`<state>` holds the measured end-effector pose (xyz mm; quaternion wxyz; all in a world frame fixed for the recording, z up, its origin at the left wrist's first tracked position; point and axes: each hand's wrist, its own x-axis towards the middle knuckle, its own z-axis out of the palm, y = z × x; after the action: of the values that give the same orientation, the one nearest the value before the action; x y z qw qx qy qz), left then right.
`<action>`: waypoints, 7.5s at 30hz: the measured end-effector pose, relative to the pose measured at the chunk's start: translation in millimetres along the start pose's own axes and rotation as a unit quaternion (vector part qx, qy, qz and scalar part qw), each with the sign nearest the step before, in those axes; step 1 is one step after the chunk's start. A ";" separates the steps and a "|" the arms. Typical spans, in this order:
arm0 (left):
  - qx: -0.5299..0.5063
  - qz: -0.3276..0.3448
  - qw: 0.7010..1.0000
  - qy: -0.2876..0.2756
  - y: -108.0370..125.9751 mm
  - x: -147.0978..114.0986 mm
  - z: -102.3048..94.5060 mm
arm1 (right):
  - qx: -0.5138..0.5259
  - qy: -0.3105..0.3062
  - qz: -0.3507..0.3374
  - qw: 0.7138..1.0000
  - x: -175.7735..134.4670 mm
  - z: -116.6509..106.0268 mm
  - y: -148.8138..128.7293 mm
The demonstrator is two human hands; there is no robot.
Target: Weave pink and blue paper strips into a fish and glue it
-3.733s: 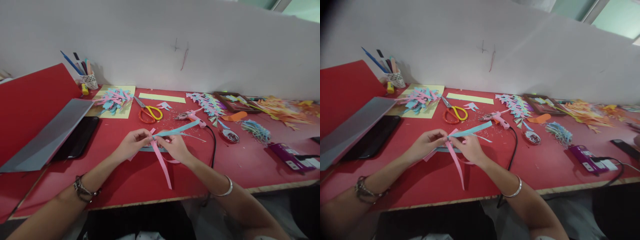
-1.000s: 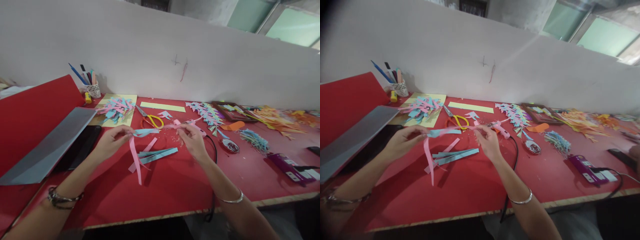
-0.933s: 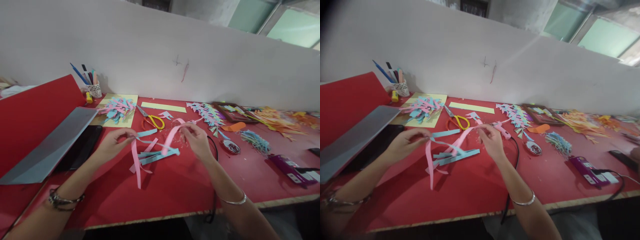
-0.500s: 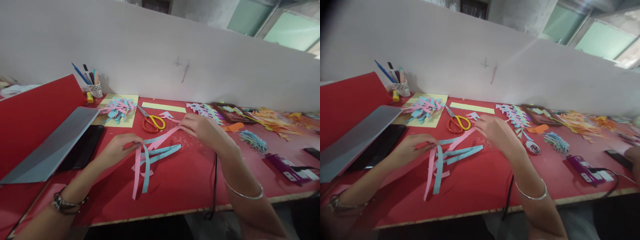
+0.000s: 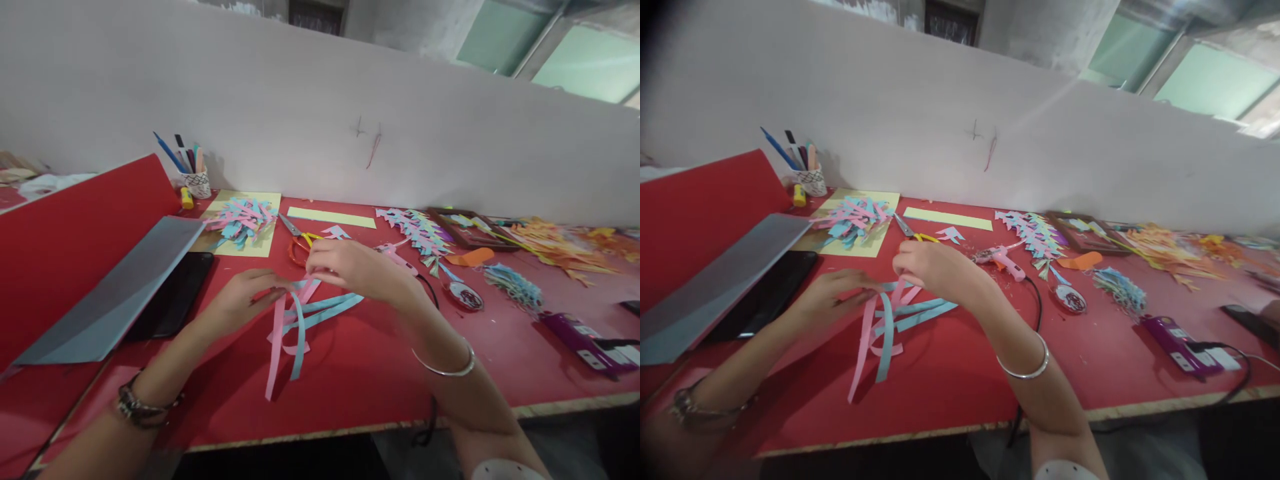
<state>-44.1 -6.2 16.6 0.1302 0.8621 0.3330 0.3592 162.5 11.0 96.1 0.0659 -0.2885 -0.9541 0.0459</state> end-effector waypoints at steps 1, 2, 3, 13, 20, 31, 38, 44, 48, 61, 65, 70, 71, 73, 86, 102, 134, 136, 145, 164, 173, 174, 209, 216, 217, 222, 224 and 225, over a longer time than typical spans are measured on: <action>0.024 0.014 1.000 0.001 -0.2 -0.4 -0.2 | 0.017 0.002 -0.008 1.000 1.4 0.7 0.9; 0.043 0.028 0.999 0.003 -0.3 -0.7 -0.4 | 0.032 0.004 -0.015 0.999 2.7 1.3 1.3; 0.056 0.043 0.997 0.006 -0.4 -0.9 -0.7 | 0.045 0.003 -0.021 0.999 3.9 1.8 1.3; 0.045 -0.003 0.997 0.059 7.4 1.1 -2.1 | 0.137 0.042 -0.005 0.990 11.8 9.7 -11.1; 0.017 -0.086 0.992 0.089 9.8 1.3 -2.1 | 0.169 0.116 0.014 0.979 7.4 4.1 -8.8; 0.049 -0.092 0.988 0.115 12.9 0.3 -5.3 | 0.159 0.154 -0.038 0.974 13.9 16.2 -9.8; 0.086 -0.073 0.983 0.146 12.0 -0.4 -8.6 | 0.152 0.172 -0.029 0.973 13.5 16.7 -7.4; 0.072 -0.066 0.987 0.129 13.8 -0.3 -7.9 | 0.154 0.181 -0.034 0.971 13.9 15.5 -7.1; 0.067 -0.075 0.987 0.126 13.7 -0.4 -7.3 | 0.165 0.175 -0.019 0.970 12.3 12.7 -5.2; 0.077 -0.077 0.985 0.131 12.8 0.7 -8.1 | 0.199 0.107 0.025 0.974 9.0 8.5 -3.2; 0.090 -0.072 0.984 0.133 13.1 1.4 -8.0 | 0.239 0.089 0.060 0.965 9.1 8.2 -5.6; 0.095 -0.056 0.985 0.133 13.9 1.9 -7.5 | 0.261 0.079 0.082 0.959 9.4 10.8 -5.0; 0.094 -0.058 0.985 0.131 13.8 1.8 -7.5 | 0.265 0.076 0.079 0.958 9.4 11.5 -4.3; 0.091 -0.065 0.986 0.124 13.4 1.5 -7.5 | 0.276 0.063 0.069 0.957 9.6 12.5 -2.9; 0.111 -0.023 0.987 0.110 12.4 2.2 -6.8 | 0.423 0.006 0.057 0.904 11.6 18.9 2.7; 0.156 0.017 0.982 0.104 11.7 0.8 -5.9 | 0.446 0.017 0.064 0.892 13.8 21.7 0.3; 0.083 -0.075 0.989 0.100 14.2 1.9 -4.9 | 0.258 0.041 0.039 0.964 14.7 16.2 -9.7; 0.074 -0.081 0.989 0.102 14.7 2.3 -5.4 | 0.200 0.033 0.043 0.978 14.7 15.3 -12.3; -0.013 -0.157 0.984 0.086 16.9 4.8 -5.5 | 0.155 0.023 0.060 0.986 14.2 17.4 -13.9; -0.065 -0.159 0.985 0.021 17.4 9.2 -6.4 | 0.243 0.077 0.079 0.964 15.9 22.0 -7.5; -0.084 -0.154 0.984 -0.026 12.4 8.0 -4.2 | 0.227 0.022 0.100 0.968 16.4 22.3 -13.5; -0.082 -0.151 0.985 -0.022 12.3 7.9 -4.0 | 0.224 0.015 0.100 0.969 16.7 22.2 -14.6; -0.097 -0.166 0.981 0.009 5.9 8.5 -10.7 | 0.224 0.021 0.109 0.968 9.7 10.3 7.0; -0.117 -0.184 0.976 0.016 1.9 8.3 -18.3 | 0.237 0.092 0.149 0.956 -7.9 -9.5 18.6; -0.114 -0.185 0.976 0.021 1.0 8.0 -19.3 | 0.240 0.109 0.156 0.952 -10.8 -12.1 20.5; -0.084 -0.190 0.976 0.063 -7.6 6.8 -31.7 | 0.229 0.214 0.193 0.930 -20.6 -21.2 29.4; -0.074 -0.191 0.975 0.091 -11.1 6.3 -40.2 | 0.215 0.237 0.208 0.925 -19.8 -18.2 31.2; -0.074 -0.190 0.974 0.100 -12.0 5.9 -44.7 | 0.211 0.234 0.211 0.926 -18.1 -14.1 31.2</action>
<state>-78.4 6.1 45.9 0.2257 0.7311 0.4741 0.4357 196.6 27.5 104.3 0.3349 -0.4648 -0.7973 0.1899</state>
